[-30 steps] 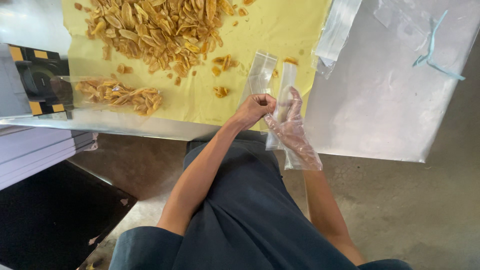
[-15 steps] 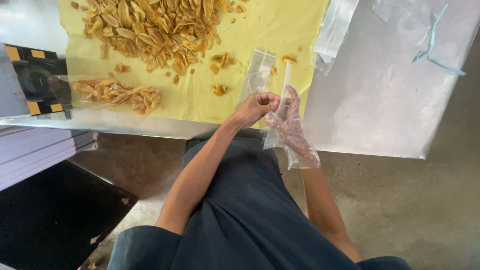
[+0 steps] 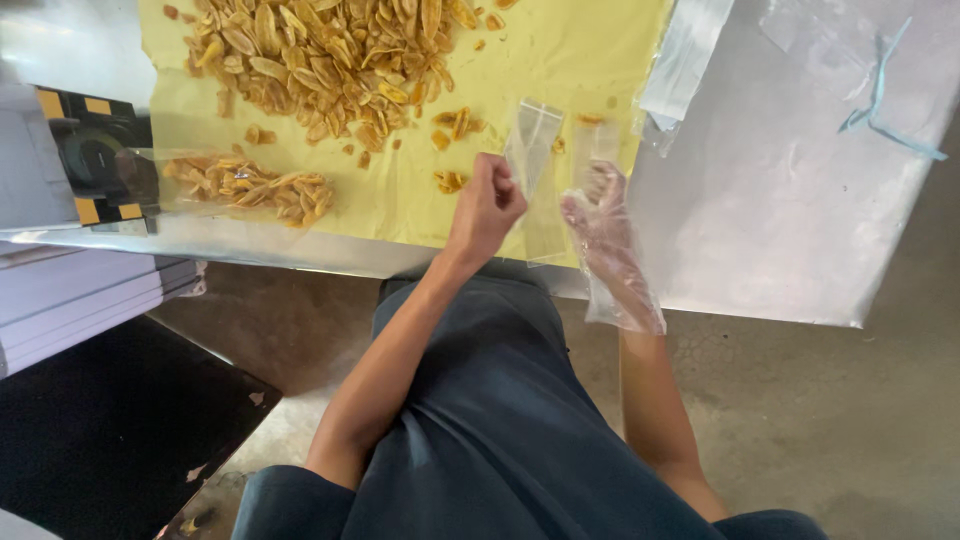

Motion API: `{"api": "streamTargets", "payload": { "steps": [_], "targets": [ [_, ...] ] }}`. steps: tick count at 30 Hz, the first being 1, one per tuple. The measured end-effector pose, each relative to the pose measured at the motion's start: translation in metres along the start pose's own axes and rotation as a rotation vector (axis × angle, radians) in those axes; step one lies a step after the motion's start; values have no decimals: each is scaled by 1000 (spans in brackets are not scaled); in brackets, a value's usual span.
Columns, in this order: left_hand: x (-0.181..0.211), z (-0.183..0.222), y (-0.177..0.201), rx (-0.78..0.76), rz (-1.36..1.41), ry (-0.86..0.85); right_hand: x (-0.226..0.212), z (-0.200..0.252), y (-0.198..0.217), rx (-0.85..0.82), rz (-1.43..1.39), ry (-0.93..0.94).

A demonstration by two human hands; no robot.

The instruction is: The person scoops dried banana chips from a large pile on a yellow sheet into small clear plastic bags. They then place the filled bags onto a digital scale to weigh them before moving them aside.

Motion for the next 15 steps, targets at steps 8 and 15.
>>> {"api": "streamTargets", "payload": {
  "steps": [8,15],
  "targets": [
    [48,1,1,-90,180,-61,-69,4,-12,-46,-371,-146],
    [91,11,26,79,101,-268,-130,30,0,3,200,419]
  ]
}}
Point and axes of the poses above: each hand's wrist, its own z-axis away from the middle knuckle, its own y-axis out of the back of the hand, x = y × z, the point moved 8 cm from there along -z, towards the middle knuckle, and after that the axes turned 1 degree about x, right-handed, at the moved point
